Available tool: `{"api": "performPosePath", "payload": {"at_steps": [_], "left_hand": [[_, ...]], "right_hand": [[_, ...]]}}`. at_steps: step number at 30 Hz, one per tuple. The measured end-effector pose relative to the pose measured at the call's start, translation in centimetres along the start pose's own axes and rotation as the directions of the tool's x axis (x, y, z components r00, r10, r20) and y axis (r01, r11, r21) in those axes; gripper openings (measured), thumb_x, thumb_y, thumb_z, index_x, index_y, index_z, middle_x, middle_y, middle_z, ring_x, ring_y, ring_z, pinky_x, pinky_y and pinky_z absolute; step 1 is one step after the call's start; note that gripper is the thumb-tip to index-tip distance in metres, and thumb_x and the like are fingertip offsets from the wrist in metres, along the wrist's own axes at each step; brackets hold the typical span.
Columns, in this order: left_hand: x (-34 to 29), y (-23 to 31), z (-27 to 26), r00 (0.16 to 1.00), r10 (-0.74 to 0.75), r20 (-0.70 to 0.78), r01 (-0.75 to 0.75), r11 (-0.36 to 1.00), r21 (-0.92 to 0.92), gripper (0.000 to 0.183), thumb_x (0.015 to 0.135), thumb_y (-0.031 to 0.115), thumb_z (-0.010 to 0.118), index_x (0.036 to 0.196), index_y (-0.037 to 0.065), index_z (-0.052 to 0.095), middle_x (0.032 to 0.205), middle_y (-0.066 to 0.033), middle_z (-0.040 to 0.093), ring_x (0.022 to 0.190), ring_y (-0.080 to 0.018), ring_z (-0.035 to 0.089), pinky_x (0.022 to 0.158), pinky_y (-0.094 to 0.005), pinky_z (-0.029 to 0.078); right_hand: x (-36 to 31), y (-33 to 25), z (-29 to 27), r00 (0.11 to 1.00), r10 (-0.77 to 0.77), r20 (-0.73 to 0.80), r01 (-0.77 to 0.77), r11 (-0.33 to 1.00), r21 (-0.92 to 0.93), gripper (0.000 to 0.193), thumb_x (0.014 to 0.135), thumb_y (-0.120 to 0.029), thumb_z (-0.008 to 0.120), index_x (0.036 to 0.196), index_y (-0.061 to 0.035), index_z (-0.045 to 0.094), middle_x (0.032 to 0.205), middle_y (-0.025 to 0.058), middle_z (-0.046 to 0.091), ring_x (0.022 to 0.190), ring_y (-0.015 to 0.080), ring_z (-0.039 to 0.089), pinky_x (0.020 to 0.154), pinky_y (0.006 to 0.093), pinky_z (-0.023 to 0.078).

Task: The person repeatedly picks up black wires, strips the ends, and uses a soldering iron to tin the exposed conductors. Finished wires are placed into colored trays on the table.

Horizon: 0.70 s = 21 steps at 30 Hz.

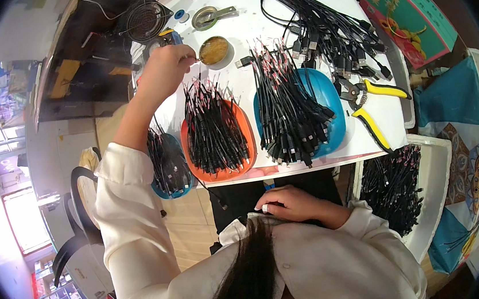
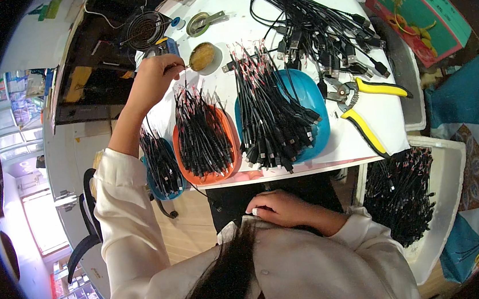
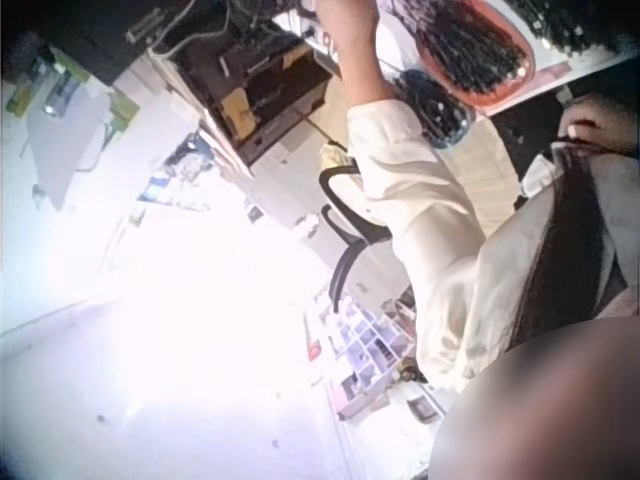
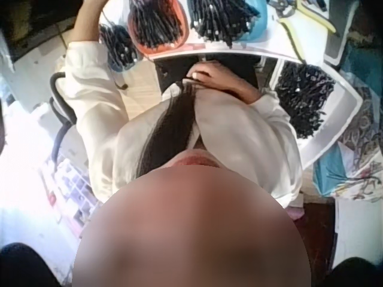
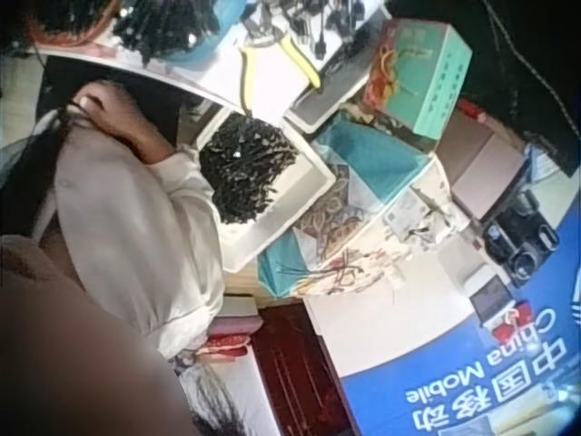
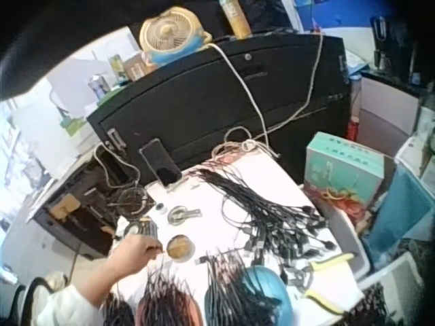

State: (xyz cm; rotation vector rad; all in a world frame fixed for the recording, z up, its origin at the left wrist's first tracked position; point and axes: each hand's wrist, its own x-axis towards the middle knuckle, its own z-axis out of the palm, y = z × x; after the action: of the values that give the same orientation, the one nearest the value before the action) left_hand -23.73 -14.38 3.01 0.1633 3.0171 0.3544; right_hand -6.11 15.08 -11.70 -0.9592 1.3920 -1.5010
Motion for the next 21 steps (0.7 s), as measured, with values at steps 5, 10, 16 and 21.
{"api": "performPosePath", "payload": {"at_steps": [5, 10, 16, 21], "left_hand": [[-1.7, -2.0, -2.0, 0.981, -0.114, -0.155, 0.085, 0.980, -0.182, 0.009, 0.086, 0.002, 0.063, 0.092, -0.003, 0.066, 0.070, -0.0063, 0.066, 0.066, -0.0097, 0.063, 0.061, -0.0254, 0.047], [-2.3, -5.6, -3.1, 0.930, -0.266, -0.255, 0.229, 0.959, -0.166, 0.011, 0.086, 0.006, 0.064, 0.092, -0.003, 0.064, 0.069, -0.0075, 0.066, 0.065, -0.0112, 0.064, 0.061, -0.0260, 0.047], [-1.5, -8.6, -2.7, 0.933, -0.230, -0.276, 0.223, 0.973, -0.057, 0.008, 0.083, 0.006, 0.063, 0.085, -0.002, 0.065, 0.068, -0.0131, 0.067, 0.062, -0.0208, 0.067, 0.058, -0.0316, 0.050], [-0.9, -9.1, -2.7, 0.942, -0.238, -0.235, 0.245, 0.970, -0.003, 0.009, 0.084, 0.007, 0.063, 0.086, -0.002, 0.065, 0.067, -0.0142, 0.066, 0.063, -0.0256, 0.067, 0.061, -0.0342, 0.050]], "right_hand": [[0.0, -0.2, 0.0, 0.999, 0.032, 0.018, -0.032, 0.999, -0.008, 0.020, 0.089, -0.011, 0.054, 0.105, -0.0021, 0.062, 0.102, 0.0144, 0.066, 0.098, 0.0292, 0.063, 0.087, 0.0377, 0.049], [0.4, -0.2, -0.1, 1.000, -0.001, 0.018, 0.001, 1.000, -0.006, 0.020, 0.090, -0.013, 0.053, 0.105, -0.0026, 0.063, 0.101, 0.0141, 0.066, 0.097, 0.0288, 0.063, 0.086, 0.0377, 0.048], [0.6, -0.3, 0.0, 0.998, 0.053, 0.028, -0.054, 0.998, 0.013, 0.019, 0.090, -0.011, 0.054, 0.106, -0.0033, 0.063, 0.100, 0.0132, 0.067, 0.094, 0.0275, 0.065, 0.084, 0.0366, 0.049], [0.7, -0.4, -0.1, 0.996, 0.079, 0.036, -0.079, 0.997, 0.003, 0.019, 0.090, -0.010, 0.055, 0.106, -0.0036, 0.063, 0.100, 0.0128, 0.067, 0.095, 0.0268, 0.065, 0.084, 0.0356, 0.049]]}}
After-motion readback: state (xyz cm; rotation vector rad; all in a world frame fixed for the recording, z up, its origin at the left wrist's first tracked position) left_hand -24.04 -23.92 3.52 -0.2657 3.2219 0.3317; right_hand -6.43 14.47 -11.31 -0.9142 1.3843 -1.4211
